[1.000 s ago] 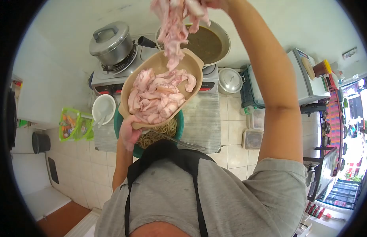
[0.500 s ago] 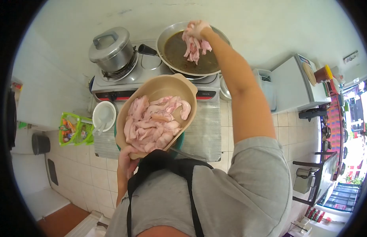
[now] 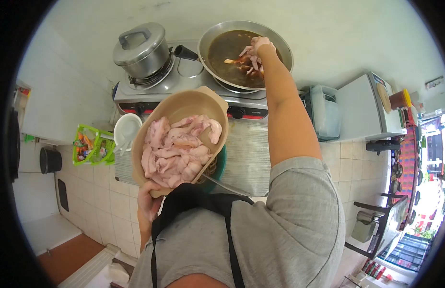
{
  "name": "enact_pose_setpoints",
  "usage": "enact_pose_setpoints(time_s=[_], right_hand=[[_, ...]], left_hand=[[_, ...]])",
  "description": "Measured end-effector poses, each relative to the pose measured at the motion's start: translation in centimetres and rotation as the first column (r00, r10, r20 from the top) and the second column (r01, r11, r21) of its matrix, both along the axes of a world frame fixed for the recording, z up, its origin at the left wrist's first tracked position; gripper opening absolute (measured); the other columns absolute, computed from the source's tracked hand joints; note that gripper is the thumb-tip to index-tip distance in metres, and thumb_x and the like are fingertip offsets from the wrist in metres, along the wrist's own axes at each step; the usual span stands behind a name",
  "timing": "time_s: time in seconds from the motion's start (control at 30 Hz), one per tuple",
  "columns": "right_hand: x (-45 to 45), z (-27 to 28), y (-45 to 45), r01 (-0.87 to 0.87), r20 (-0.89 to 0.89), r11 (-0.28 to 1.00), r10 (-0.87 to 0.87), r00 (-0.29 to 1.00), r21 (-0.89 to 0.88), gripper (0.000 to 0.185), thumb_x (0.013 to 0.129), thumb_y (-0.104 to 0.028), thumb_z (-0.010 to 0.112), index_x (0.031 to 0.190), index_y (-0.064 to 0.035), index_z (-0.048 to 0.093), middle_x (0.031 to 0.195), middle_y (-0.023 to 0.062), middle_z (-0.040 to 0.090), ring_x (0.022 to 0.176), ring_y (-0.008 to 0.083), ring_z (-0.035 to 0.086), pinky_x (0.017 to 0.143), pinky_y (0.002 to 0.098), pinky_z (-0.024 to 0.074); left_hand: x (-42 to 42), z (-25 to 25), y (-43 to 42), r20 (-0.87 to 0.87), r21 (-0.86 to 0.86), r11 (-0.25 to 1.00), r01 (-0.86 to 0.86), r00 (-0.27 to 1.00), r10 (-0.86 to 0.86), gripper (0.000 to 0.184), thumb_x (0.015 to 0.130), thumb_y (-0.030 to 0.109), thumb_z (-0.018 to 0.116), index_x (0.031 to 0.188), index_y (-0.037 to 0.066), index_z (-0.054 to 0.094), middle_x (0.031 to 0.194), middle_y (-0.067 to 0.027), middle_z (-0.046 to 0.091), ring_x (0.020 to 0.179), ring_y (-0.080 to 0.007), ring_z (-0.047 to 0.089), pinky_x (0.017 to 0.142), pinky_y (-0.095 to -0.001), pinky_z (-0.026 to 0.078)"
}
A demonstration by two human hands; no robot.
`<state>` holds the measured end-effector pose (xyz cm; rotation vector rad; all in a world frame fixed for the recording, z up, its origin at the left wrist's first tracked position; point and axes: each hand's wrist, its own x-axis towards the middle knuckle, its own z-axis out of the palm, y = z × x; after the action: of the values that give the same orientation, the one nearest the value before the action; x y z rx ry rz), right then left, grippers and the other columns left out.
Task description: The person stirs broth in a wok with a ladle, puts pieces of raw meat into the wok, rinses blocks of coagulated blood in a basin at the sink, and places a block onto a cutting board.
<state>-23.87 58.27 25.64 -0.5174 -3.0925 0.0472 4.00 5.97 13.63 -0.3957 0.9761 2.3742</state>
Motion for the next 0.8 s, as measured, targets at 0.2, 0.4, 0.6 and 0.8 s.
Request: enact_pose_setpoints(time_s=[0.2, 0.4, 0.6, 0.8], right_hand=[[-1.3, -4.0, 4.9, -0.065, -0.438, 0.995, 0.094, 0.894, 0.081, 0.055, 0.075, -0.039, 0.074, 0.122, -0.0145, 0.061, 0.116, 0.0121, 0.065, 0.105, 0.0289, 0.062, 0.093, 0.0352, 0.0489], [5.4, 6.2, -7.4, -0.334, -0.468, 0.803, 0.079, 0.88, -0.494, 0.036, 0.085, -0.035, 0.065, 0.109, -0.0088, 0.067, 0.095, 0.013, 0.07, 0.083, 0.0173, 0.068, 0.074, 0.0293, 0.055], [16.4, 4.1, -24.0, -0.714, -0.114, 0.557, 0.749, 0.652, -0.423, 0.047, 0.081, -0.038, 0.072, 0.117, -0.0102, 0.063, 0.105, 0.009, 0.064, 0.099, 0.0216, 0.061, 0.086, 0.031, 0.0505], [19.3, -3.4, -30.9, -0.748, 0.063, 0.604, 0.788, 0.613, -0.277, 0.084, 0.061, -0.053, 0.08, 0.134, -0.0237, 0.051, 0.125, 0.0156, 0.041, 0.111, 0.0388, 0.049, 0.091, 0.0473, 0.0457]], left_hand=[[-0.1, 0.4, 0.3, -0.034, -0.014, 1.0, 0.002, 0.999, -0.002, 0.051, 0.072, -0.004, 0.052, 0.123, 0.0, 0.048, 0.104, -0.0089, 0.057, 0.09, -0.0207, 0.062, 0.077, -0.033, 0.053], [-0.8, -1.9, -0.2, -0.045, 0.027, 1.0, 0.005, 0.999, -0.004, 0.045, 0.073, -0.004, 0.053, 0.118, -0.002, 0.051, 0.099, -0.0105, 0.061, 0.085, -0.022, 0.064, 0.076, -0.0339, 0.054], [-1.9, -1.7, 0.4, -0.154, 0.088, 0.992, 0.091, 0.985, -0.076, 0.035, 0.073, -0.003, 0.053, 0.108, -0.004, 0.056, 0.098, -0.0137, 0.062, 0.084, -0.0225, 0.064, 0.077, -0.0323, 0.052], [-2.7, -2.3, 1.0, -0.201, 0.082, 0.986, 0.148, 0.971, -0.129, 0.019, 0.075, 0.0, 0.052, 0.092, -0.003, 0.06, 0.092, -0.0131, 0.062, 0.082, -0.0245, 0.063, 0.075, -0.0332, 0.052]])
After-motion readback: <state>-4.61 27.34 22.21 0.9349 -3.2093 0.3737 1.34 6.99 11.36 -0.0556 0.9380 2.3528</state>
